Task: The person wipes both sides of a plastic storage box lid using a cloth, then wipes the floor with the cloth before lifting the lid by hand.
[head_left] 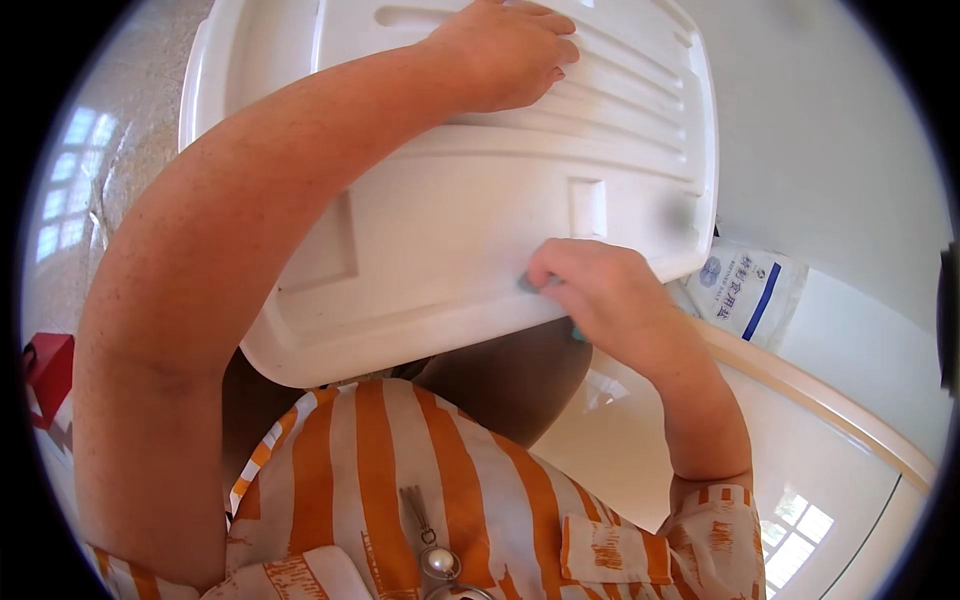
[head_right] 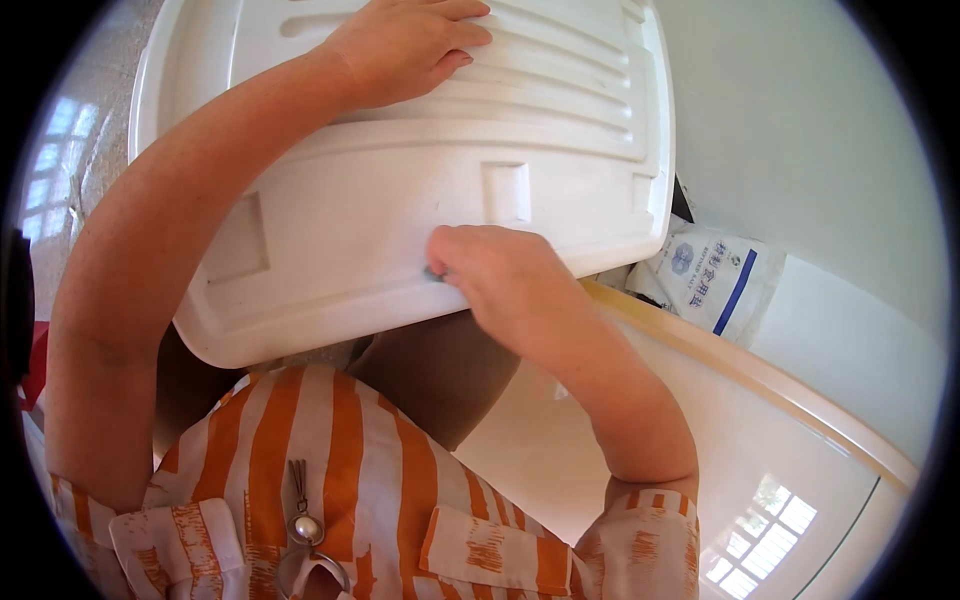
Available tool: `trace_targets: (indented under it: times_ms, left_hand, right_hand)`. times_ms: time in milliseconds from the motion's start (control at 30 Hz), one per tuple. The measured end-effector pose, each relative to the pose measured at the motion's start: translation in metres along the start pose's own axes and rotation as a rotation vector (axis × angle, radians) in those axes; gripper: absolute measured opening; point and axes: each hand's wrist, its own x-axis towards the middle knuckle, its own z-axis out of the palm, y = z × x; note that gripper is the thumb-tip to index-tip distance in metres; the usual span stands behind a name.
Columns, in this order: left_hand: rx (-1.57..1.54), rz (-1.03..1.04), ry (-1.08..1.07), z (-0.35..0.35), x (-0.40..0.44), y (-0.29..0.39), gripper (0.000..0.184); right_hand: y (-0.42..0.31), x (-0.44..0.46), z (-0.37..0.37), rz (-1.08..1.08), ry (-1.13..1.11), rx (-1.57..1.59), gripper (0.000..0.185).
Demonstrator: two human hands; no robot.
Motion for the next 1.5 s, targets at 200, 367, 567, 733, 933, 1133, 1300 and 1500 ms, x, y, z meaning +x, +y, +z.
trace_targets:
  times_ms: [200,367,567,733,933,1133,1300,1500]
  left_hand:
    - [-0.044,-0.028,-0.042,-0.005,0.003,0.0,0.025]
    - [-0.023,-0.061,-0.045,0.003,0.007,0.0,0.024]
    - [-0.082,-0.041,-0.009,-0.002,0.003,-0.003,0.02]
    - [-0.199,-0.035,-0.317,-0.022,0.02,-0.012,0.027]
    - [-0.087,-0.069,-0.208,-0.109,-0.066,-0.051,0.031]
    - [0.092,-0.025,0.067,-0.093,-0.106,-0.065,0.025]
    - [-0.037,-0.086,0.055,-0.104,-0.112,-0.068,0.024]
    - [0.015,-0.129,0.061,-0.124,-0.122,-0.062,0.025]
  right_hand:
    - [-0.008,0.009,0.015,-0.136,0.116,0.01,0.012]
    - [-0.036,0.026,0.021,-0.157,0.054,0.078,0.011]
    - [-0.073,0.049,0.04,-0.164,-0.021,0.122,0.007]
    - [-0.07,0.037,0.042,-0.155,-0.021,0.147,0.008]
    - [-0.056,0.006,0.027,0.105,0.109,0.283,0.019]
    - [-0.064,0.018,0.039,-0.127,0.157,0.113,0.015]
    - [-0.091,0.033,0.045,-0.222,0.145,0.082,0.011]
    - [-0.131,0.052,0.053,-0.302,0.076,0.111,0.013]
